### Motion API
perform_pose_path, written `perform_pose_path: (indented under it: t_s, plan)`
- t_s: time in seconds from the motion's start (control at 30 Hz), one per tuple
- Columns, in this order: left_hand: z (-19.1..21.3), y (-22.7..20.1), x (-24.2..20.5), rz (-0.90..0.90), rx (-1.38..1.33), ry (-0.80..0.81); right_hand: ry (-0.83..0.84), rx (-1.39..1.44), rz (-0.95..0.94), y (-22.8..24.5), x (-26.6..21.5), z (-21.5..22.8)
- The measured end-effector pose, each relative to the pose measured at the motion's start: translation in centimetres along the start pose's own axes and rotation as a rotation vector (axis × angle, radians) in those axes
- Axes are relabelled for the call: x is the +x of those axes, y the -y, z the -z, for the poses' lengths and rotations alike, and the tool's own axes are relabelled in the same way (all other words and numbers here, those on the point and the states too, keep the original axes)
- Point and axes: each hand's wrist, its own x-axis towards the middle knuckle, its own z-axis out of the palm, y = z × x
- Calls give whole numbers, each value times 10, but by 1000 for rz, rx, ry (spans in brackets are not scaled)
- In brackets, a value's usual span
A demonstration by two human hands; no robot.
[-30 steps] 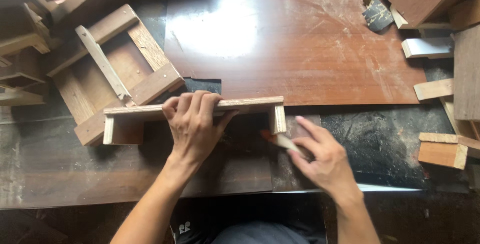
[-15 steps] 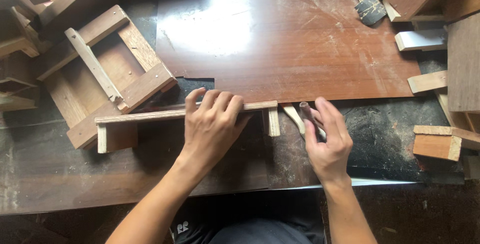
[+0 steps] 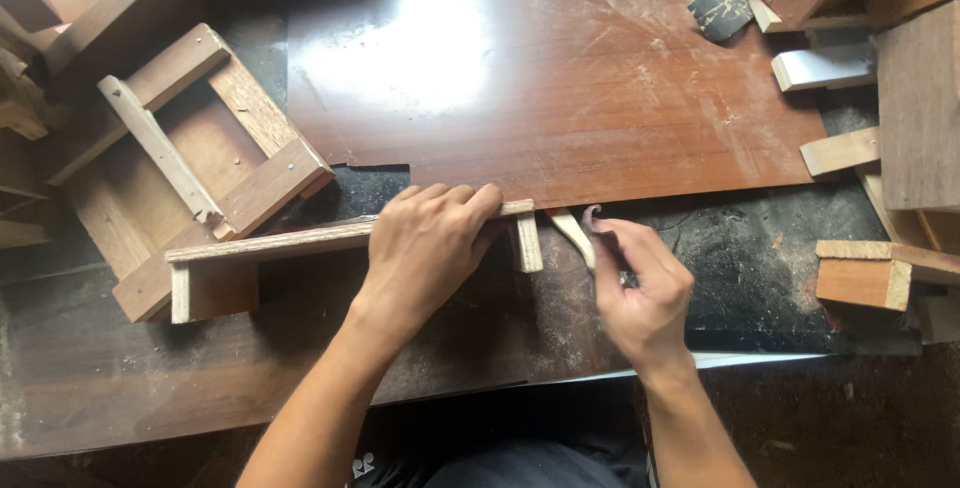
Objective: The person sands a rectangular wooden piece with sandpaper, focusing on edges and corners. They rotate the piece to access different sides and use a brush to remove dust from the surface and work area.
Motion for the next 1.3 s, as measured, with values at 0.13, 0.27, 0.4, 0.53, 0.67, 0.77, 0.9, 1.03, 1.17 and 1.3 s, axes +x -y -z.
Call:
perform_pose_path:
  t_s: [0.13,0.27,0.4,0.53,0.67,0.77,0.9,1.03,1.17,1.3]
  plan:
    - [1,-3,0,15,4,16,70,215,37,17,1,-10]
    - [6,-6,-2,-6,-7,-59,68,288,63,25,-4,-20]
    - [6,-8,-5,12,1,-43,116,820,-280,18,-7,-25]
    - [6,-8,-6,17,-13,-58,134,903,-365,16,-7,-33]
    - [8,-9,-4,26,0,-30,139,667,-341,20,-7,-35]
    - [15,-6,-4,-2,-114,-37,151,666,-447,16,-5,-36]
    - [26,-3,-9,-7,-283,57,188,924,-544,-2,-2,-44]
    - [28,-2,-8,-71,-241,34,293,1115,-629,-20,5,-58]
    - [24,-4,-8,-64,-203,30,400,1219,-649,-34,2,-57]
    - [25,-4,-8,-37,-173,37,403,1108,-573,-36,-4,-52]
